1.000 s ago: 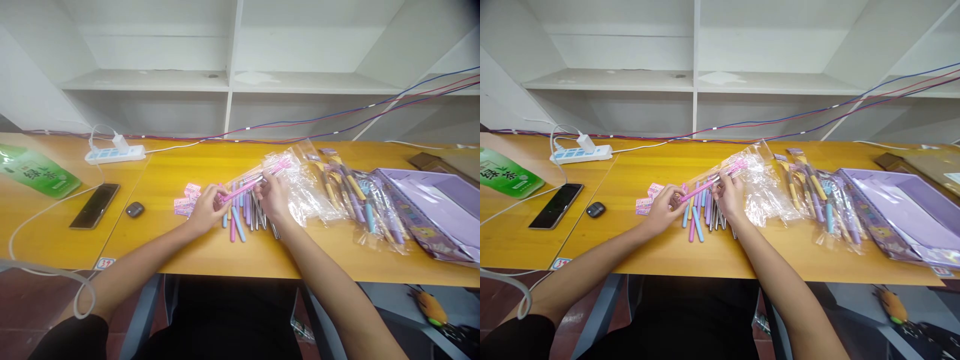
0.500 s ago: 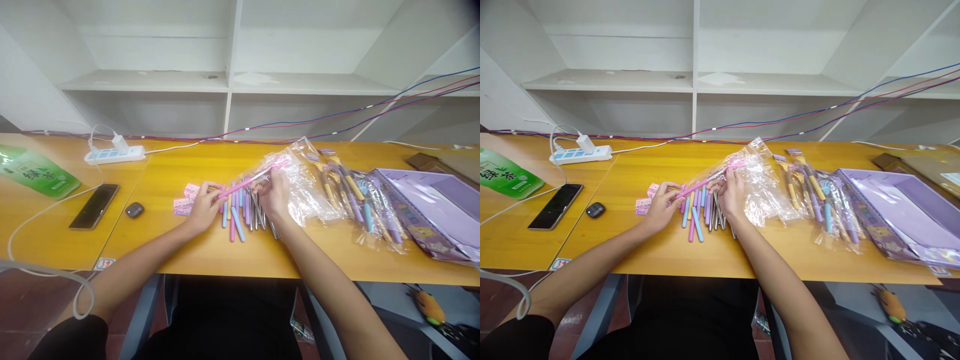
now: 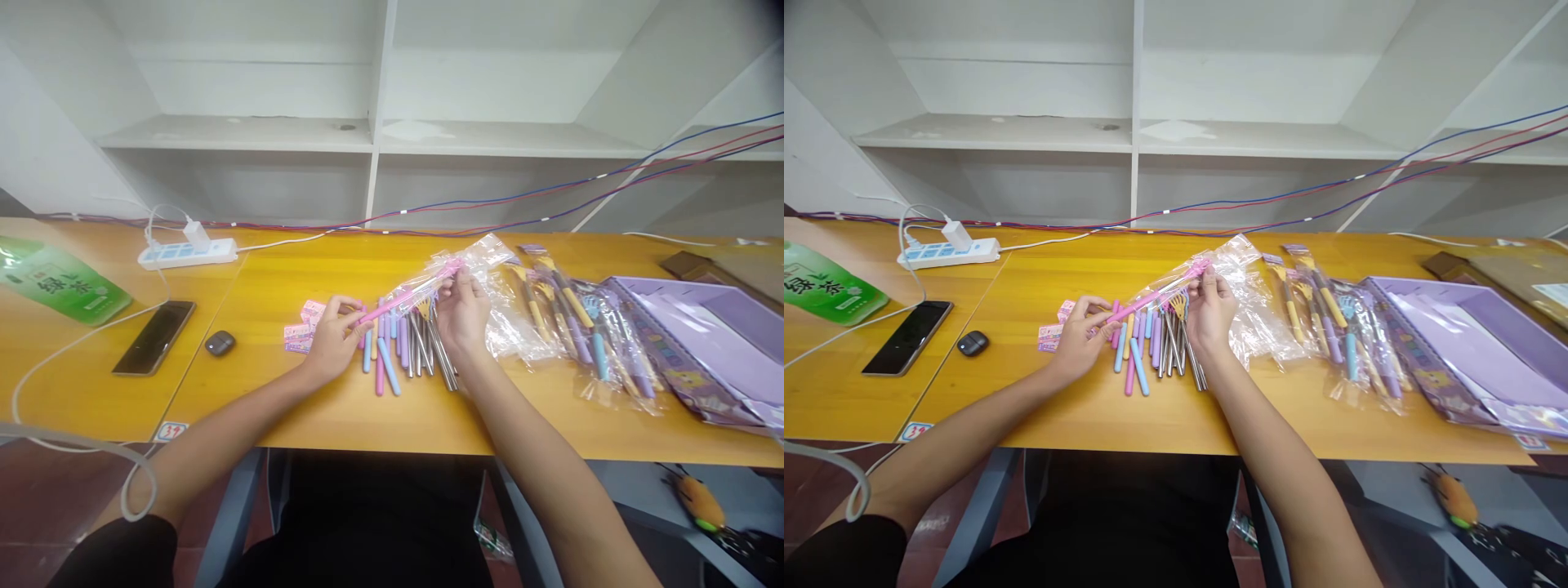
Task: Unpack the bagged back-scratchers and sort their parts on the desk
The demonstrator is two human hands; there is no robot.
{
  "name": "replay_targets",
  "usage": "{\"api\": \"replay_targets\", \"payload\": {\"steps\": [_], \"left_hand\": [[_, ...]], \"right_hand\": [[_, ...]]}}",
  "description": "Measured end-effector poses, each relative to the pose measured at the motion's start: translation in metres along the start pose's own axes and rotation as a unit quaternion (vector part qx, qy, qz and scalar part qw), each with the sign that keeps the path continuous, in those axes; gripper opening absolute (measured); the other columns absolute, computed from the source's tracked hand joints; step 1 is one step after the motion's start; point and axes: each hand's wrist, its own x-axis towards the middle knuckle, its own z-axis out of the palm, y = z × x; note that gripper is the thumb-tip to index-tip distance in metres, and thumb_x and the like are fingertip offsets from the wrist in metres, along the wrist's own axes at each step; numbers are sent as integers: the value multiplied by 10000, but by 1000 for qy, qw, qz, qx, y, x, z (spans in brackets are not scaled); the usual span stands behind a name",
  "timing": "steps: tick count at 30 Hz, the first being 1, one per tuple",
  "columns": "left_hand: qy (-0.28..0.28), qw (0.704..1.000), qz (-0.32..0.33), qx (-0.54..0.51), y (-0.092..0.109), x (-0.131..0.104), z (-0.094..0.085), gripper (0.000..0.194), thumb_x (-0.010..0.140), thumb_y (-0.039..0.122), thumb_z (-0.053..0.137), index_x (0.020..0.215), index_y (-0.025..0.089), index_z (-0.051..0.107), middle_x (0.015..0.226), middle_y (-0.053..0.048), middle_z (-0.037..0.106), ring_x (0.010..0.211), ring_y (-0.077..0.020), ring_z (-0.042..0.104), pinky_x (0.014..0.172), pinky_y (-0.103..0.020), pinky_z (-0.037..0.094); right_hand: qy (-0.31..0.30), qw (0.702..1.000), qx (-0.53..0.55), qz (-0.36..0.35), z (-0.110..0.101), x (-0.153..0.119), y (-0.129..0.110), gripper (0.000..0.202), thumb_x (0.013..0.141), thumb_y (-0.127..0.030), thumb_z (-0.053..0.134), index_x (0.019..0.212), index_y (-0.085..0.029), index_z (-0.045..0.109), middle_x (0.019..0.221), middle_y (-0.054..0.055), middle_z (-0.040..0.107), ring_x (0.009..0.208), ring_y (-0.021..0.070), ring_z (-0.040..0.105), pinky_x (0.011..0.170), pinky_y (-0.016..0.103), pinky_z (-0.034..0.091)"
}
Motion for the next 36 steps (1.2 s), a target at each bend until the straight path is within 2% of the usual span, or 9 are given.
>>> {"api": "replay_targets", "payload": {"steps": [5,11,15,19,22,25,28,33,36], "left_hand": [[5,1000,22,0,2,-1,2,201,1040,336,657,1067,196,798,1186,-95,598,1092,-238,623,1032,-469,565],[8,1000,27,-3,1,-2,1,187,1038,321,660,1088,202,794,1171,-92,610,1100,-243,626,1031,-472,565],[8,1000,17,-4,1,-2,-1,205,1050,330,638,1099,206,794,1160,-88,617,1073,-234,630,1019,-459,568],[11,1000,20,1,2,-2,-2,217,1058,340,624,1091,212,796,1145,-84,617,1066,-230,631,1004,-445,570],[14,1000,20,4,2,-1,-3,218,1056,342,624,1093,216,798,1139,-82,616,1067,-230,635,999,-439,573],[15,1000,13,8,1,0,-3,222,1054,346,628,1126,224,799,1152,-82,610,1071,-230,631,988,-437,579],[19,1000,14,13,0,0,-2,224,1053,347,631,1133,224,799,1170,-84,597,1062,-227,622,966,-435,588],[14,999,34,9,3,-1,1,214,1055,341,630,1092,210,796,1181,-88,589,1075,-224,620,998,-447,576],[8,999,34,7,4,-1,0,238,1063,370,612,1086,214,789,1165,-87,587,1083,-230,619,1008,-452,566]], "right_hand": [[11,1000,7,1,-3,4,0,367,741,-365,973,826,-183,665,759,-67,609,638,30,569,577,129,493],[32,999,0,35,-8,15,1,298,853,-356,882,818,-190,636,748,-56,620,623,47,569,563,149,497],[66,997,-27,15,-19,33,-6,271,888,-303,822,795,-202,588,743,-57,595,619,56,565,575,162,504],[69,997,-20,0,-27,46,-19,389,978,-555,664,801,-221,570,764,-24,600,630,88,581,577,208,525],[40,999,-28,3,-24,41,-21,481,944,-688,627,807,-229,579,787,-6,606,674,111,610,586,233,532],[-8,998,-67,3,-18,32,-17,395,819,-500,844,791,-233,555,758,-42,581,671,98,586,593,212,505],[-17,995,-97,-27,-17,28,-13,391,750,-368,915,789,-228,552,725,-70,550,633,75,538,592,189,472],[16,990,-100,-96,-23,39,-13,346,764,-354,910,830,-212,600,741,-66,560,640,65,521,610,175,462],[67,984,-77,-148,-35,57,-23,274,832,-287,846,822,-210,583,743,-64,536,635,70,507,602,178,447]]}}
